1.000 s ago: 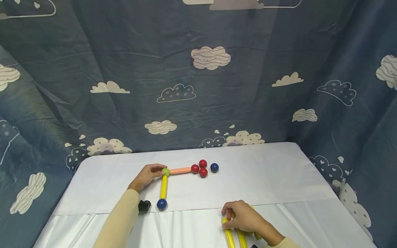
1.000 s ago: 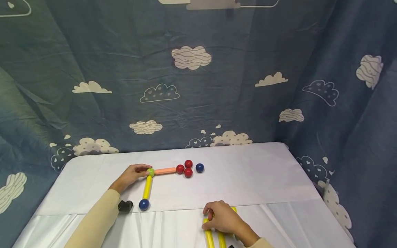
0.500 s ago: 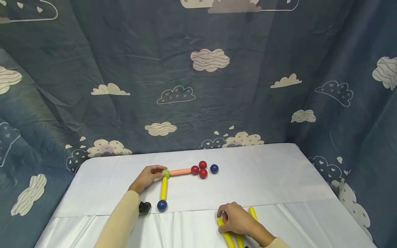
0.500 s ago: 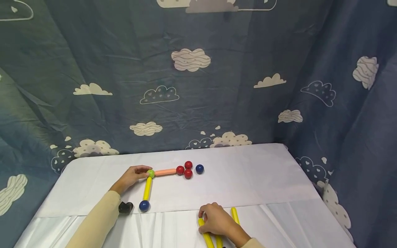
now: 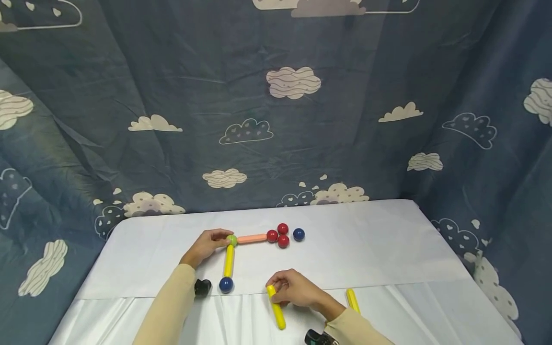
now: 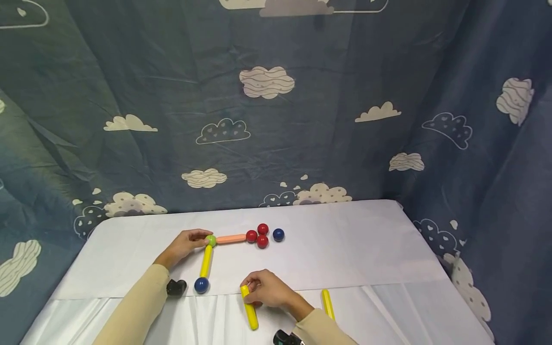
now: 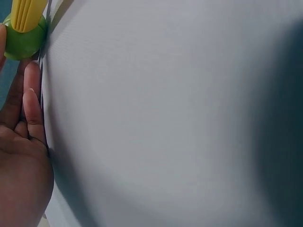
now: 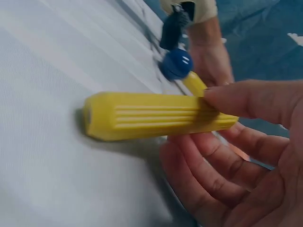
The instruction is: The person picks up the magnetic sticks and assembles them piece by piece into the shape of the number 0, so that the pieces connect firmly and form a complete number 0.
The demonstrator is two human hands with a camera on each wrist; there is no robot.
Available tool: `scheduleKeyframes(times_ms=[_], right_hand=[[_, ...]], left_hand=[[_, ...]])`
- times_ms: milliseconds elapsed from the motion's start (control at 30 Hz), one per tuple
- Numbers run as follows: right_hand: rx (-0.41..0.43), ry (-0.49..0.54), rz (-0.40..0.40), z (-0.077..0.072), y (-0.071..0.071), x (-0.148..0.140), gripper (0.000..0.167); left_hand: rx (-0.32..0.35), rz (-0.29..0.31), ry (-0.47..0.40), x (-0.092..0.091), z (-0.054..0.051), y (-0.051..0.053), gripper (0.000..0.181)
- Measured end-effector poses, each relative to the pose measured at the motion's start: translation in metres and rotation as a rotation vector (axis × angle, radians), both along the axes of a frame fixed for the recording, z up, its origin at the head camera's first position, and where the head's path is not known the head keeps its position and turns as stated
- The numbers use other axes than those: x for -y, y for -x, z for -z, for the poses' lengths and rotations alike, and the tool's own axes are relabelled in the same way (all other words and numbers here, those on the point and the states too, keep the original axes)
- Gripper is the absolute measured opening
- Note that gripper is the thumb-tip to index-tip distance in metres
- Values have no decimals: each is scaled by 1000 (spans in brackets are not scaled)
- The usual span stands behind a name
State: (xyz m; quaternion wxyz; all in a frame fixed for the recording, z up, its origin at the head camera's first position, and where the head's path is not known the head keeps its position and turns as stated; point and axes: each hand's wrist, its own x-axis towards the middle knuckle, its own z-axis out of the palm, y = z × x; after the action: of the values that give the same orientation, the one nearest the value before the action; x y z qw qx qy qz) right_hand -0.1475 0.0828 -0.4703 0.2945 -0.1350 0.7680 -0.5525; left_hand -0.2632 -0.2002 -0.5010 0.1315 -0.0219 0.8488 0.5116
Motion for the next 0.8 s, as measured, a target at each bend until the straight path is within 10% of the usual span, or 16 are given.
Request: scheduleKeyframes(times_ms=[333,800], right_hand=[[177,201,152,18,8,51,20],[228,191,258,25,-11,103,14]], left_hand=[[3,10,7,0,1,0,28],[10,-3,8,1,-1,0,28]])
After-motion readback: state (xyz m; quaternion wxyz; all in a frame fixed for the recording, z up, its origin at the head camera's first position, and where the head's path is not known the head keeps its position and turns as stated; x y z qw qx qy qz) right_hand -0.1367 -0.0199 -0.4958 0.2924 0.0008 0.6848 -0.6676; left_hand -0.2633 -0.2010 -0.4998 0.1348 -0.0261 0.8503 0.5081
